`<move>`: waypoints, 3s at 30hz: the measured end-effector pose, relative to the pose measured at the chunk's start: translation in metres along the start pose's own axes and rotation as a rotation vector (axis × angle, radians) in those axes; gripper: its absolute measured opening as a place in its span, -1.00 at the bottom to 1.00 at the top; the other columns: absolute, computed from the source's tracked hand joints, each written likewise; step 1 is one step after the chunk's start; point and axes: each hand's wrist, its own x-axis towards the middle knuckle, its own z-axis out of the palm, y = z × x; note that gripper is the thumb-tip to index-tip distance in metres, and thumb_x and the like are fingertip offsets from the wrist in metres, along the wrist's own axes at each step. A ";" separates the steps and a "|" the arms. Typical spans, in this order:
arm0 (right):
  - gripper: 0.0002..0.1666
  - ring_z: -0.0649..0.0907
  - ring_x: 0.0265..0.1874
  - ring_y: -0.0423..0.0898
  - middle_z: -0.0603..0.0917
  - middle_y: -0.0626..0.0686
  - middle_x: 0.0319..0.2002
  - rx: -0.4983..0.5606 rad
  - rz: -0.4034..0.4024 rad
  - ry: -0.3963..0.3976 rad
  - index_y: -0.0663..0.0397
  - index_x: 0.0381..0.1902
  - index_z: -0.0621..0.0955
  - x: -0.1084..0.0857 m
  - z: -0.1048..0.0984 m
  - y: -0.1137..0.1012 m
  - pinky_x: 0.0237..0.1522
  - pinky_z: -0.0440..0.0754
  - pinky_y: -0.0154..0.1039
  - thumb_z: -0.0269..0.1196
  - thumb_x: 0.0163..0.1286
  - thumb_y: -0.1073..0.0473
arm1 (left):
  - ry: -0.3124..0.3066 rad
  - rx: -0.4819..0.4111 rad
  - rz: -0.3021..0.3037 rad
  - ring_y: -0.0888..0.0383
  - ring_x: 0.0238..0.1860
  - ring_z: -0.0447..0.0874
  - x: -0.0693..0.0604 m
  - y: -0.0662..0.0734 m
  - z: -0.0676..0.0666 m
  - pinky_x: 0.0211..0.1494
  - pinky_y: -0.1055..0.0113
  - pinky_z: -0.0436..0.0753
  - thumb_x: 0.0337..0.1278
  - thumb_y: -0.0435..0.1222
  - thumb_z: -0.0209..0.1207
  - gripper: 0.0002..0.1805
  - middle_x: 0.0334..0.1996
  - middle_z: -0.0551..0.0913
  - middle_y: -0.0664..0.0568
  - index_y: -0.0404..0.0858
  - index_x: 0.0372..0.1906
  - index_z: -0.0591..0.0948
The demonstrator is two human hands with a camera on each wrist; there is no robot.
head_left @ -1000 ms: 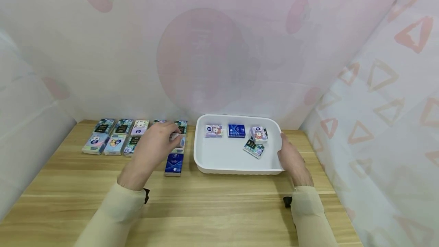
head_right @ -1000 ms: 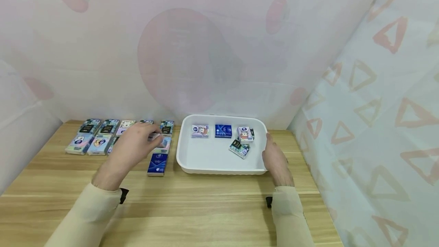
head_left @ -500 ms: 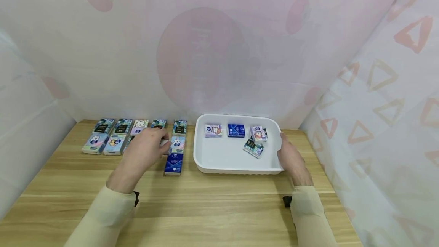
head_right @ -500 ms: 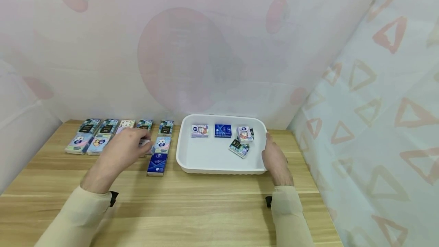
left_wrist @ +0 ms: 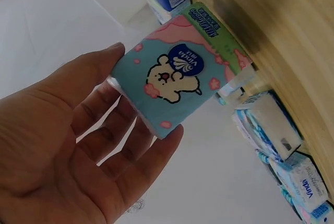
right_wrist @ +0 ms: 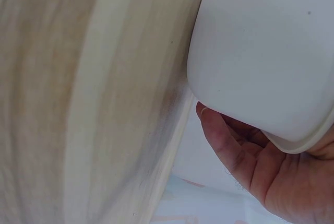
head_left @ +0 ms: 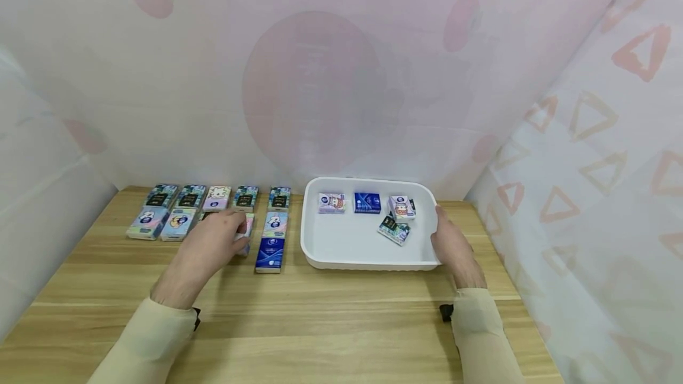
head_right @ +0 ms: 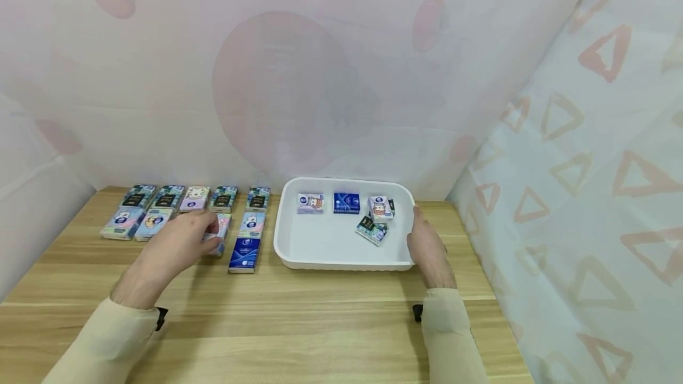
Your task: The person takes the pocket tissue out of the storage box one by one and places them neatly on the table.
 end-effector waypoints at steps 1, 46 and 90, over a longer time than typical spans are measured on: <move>-0.08 0.84 0.17 0.37 0.49 0.65 0.62 0.000 0.000 -0.001 0.39 0.91 -0.01 0.000 0.000 0.000 0.10 0.92 0.27 0.00 0.72 0.41 | -0.012 -0.001 -0.001 0.11 -0.39 0.59 0.000 -0.001 0.001 -0.33 0.16 0.67 0.48 -0.34 0.55 -0.79 -0.34 0.73 -0.03 -0.25 -0.21 0.69; -0.09 0.87 0.09 0.36 0.56 0.68 0.53 -0.007 -0.008 0.012 0.41 0.90 0.01 0.001 0.001 0.001 0.04 0.93 0.26 0.00 0.71 0.42 | -0.085 0.022 0.030 0.02 -0.24 0.73 0.003 0.009 0.026 -0.10 -0.01 0.86 0.57 -0.17 0.51 -0.71 -0.21 0.79 -0.09 -0.34 -0.01 0.78; -0.09 0.83 0.24 0.39 0.51 0.65 0.60 0.003 -0.001 0.011 0.40 0.90 0.01 -0.001 0.001 0.000 0.28 0.88 0.35 0.00 0.72 0.42 | -0.006 -0.129 0.209 -0.13 0.43 0.84 0.084 0.158 0.085 0.56 -0.10 0.84 0.73 -0.09 0.41 -0.53 0.41 0.82 -0.13 -0.22 0.48 0.74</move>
